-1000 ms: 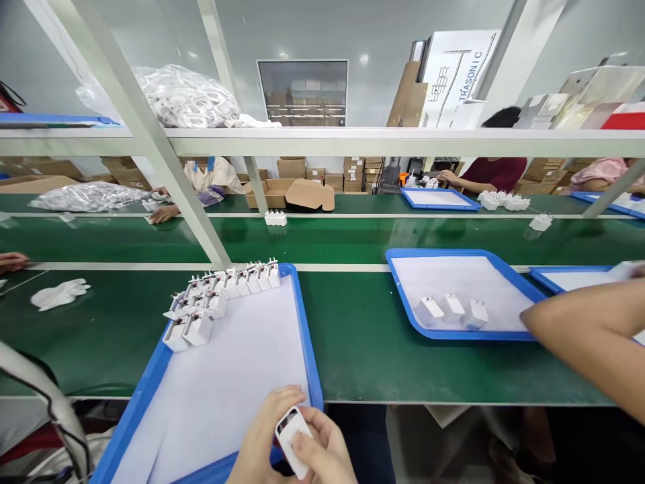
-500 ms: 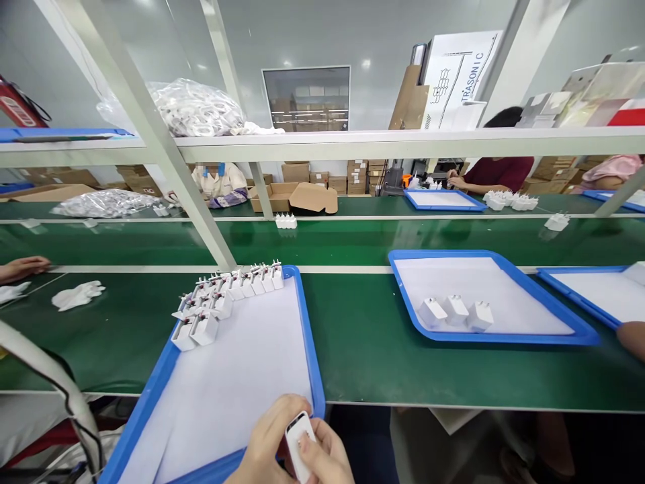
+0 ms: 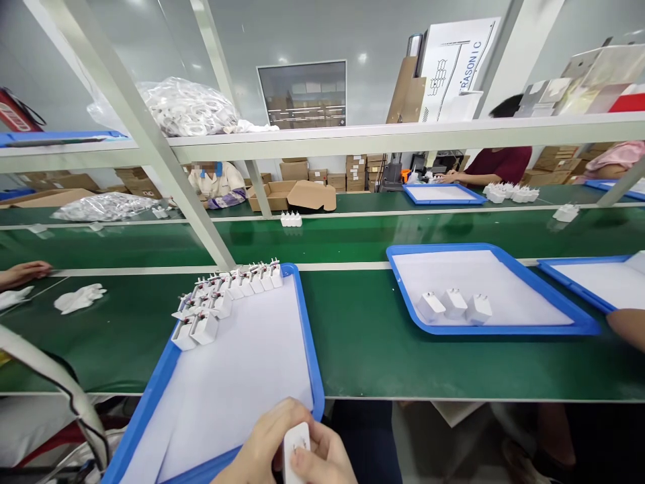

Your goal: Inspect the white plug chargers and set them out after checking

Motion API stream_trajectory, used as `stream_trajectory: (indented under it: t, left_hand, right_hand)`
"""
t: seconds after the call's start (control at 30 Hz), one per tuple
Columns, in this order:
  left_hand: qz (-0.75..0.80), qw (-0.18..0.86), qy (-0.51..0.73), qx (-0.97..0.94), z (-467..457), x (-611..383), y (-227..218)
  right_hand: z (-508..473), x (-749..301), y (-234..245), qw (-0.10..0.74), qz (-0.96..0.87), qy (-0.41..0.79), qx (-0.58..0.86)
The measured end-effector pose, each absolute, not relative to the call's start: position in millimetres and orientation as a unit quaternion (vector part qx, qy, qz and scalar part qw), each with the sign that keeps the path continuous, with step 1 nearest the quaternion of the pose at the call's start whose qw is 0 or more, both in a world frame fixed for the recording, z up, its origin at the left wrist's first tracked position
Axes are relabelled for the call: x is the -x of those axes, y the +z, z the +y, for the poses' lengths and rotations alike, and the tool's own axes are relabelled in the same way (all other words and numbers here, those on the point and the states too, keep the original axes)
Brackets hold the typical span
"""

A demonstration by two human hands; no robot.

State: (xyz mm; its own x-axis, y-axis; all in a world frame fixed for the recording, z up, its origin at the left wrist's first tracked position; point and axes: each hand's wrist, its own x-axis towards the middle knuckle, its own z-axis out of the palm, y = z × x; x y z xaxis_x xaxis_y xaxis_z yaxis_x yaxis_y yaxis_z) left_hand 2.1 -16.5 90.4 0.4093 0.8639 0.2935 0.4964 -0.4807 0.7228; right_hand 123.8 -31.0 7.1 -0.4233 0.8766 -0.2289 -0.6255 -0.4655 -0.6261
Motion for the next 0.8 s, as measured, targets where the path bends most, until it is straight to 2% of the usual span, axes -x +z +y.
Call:
stream_trajectory:
  t: [0.13,0.23,0.37,0.43,0.5,0.63,0.8]
  left_hand:
    - [0.44,0.298,0.327,-0.781,-16.5,-4.6,79.9]
    - [0.459,0.281,0.344,-0.769,-14.3,-4.2,54.7]
    - [0.479,0.241,0.372,-0.758,-5.3,-0.8,26.5]
    - [0.475,0.23,0.381,-0.759,1.2,-0.7,15.1]
    - [0.463,0.217,0.409,-0.756,7.3,-2.2,6.5]
    - [0.46,0.208,0.459,-0.731,11.9,-5.2,5.1]
    - [0.475,0.189,0.449,-0.733,5.4,2.8,21.6]
  right_hand:
    - [-25.6,-127.8,15.1,0.466,-0.253,0.815,0.234]
    - [-20.8,-135.1,22.6,0.433,-0.338,0.775,0.312]
    - [-13.4,-144.9,32.9,0.412,-0.548,0.525,0.504]
    - [-8.1,-147.8,38.0,0.396,-0.625,0.42,0.525]
    - [-2.9,-149.0,41.4,0.38,-0.668,0.382,0.514]
    - [2.8,-148.5,38.4,0.427,-0.647,0.417,0.475]
    - [1.9,-146.0,29.1,0.396,-0.486,0.599,0.498]
